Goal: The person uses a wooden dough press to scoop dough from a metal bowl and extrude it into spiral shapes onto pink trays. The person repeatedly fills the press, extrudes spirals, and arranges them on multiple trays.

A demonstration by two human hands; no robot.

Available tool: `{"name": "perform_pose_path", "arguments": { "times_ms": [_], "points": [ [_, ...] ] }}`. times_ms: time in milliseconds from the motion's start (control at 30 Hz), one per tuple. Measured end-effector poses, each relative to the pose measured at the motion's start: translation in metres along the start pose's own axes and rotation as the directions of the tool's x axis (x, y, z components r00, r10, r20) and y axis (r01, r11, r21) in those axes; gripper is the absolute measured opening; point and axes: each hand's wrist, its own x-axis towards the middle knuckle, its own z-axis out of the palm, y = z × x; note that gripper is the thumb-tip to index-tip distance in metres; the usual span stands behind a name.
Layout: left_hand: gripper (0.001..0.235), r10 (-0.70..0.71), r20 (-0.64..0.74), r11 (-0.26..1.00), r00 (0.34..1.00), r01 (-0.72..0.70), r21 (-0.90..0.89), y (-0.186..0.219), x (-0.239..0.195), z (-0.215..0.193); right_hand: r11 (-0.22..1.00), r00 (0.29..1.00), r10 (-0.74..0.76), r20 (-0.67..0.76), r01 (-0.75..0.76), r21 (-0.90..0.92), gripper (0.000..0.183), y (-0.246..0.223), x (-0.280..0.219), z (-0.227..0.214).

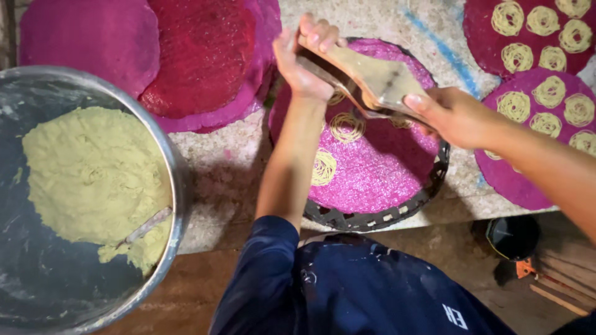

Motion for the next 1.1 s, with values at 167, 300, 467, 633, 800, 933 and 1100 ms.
{"name": "perform_pose_path", "arguments": {
  "times_ms": [167, 300, 467, 633, 800, 933, 1100],
  "points": [
    [0.033, -0.052, -0.043, 0.999, 0.998, 0.052, -0.013, 0.018, -0.005, -0.005, 0.964, 0.991, -0.126, 0.048, 0.11, 0.244, 0.072, 0.001, 0.002, 0.019],
    [0.029, -0.032, -0.102, 0.999, 0.994, 0.028, -0.043, -0.005, -0.012, -0.006, 0.991, 0.999, -0.009, 0.05, 0.002, 0.13, 0.07, 0.01, -0.006, 0.004],
    [0.032, -0.007, 0.018, 0.999, 1.0, 0.008, -0.035, -0.007, 0.014, 0.002, 0.996, 0.995, -0.021, -0.094, 0.029, 0.082, 0.064, 0.014, 0.006, -0.001],
    [0.052, -0.163, -0.516, 0.857, 0.841, 0.38, 0.349, 0.011, 0.002, -0.021, 0.965, 0.98, -0.169, -0.105, 0.186, 0.184, 0.064, 0.031, 0.018, 0.014],
    [0.057, -0.337, -0.771, 0.092, 0.541, 0.834, 0.545, -0.002, -0.046, -0.084, 0.916, 0.952, -0.257, -0.166, 0.295, 0.274, 0.053, 0.04, 0.028, 0.02],
    [0.04, -0.301, -0.359, -0.156, 0.883, 0.326, 0.932, 0.008, -0.077, -0.098, 0.938, 0.956, -0.18, -0.233, 0.237, 0.251, 0.052, 0.045, 0.038, 0.025],
    [0.033, -0.3, -0.167, -0.809, 0.939, -0.158, 0.566, 0.033, -0.119, -0.03, 0.929, 0.947, -0.216, -0.238, 0.274, 0.247, 0.054, 0.062, 0.025, 0.025]
  ]
}}
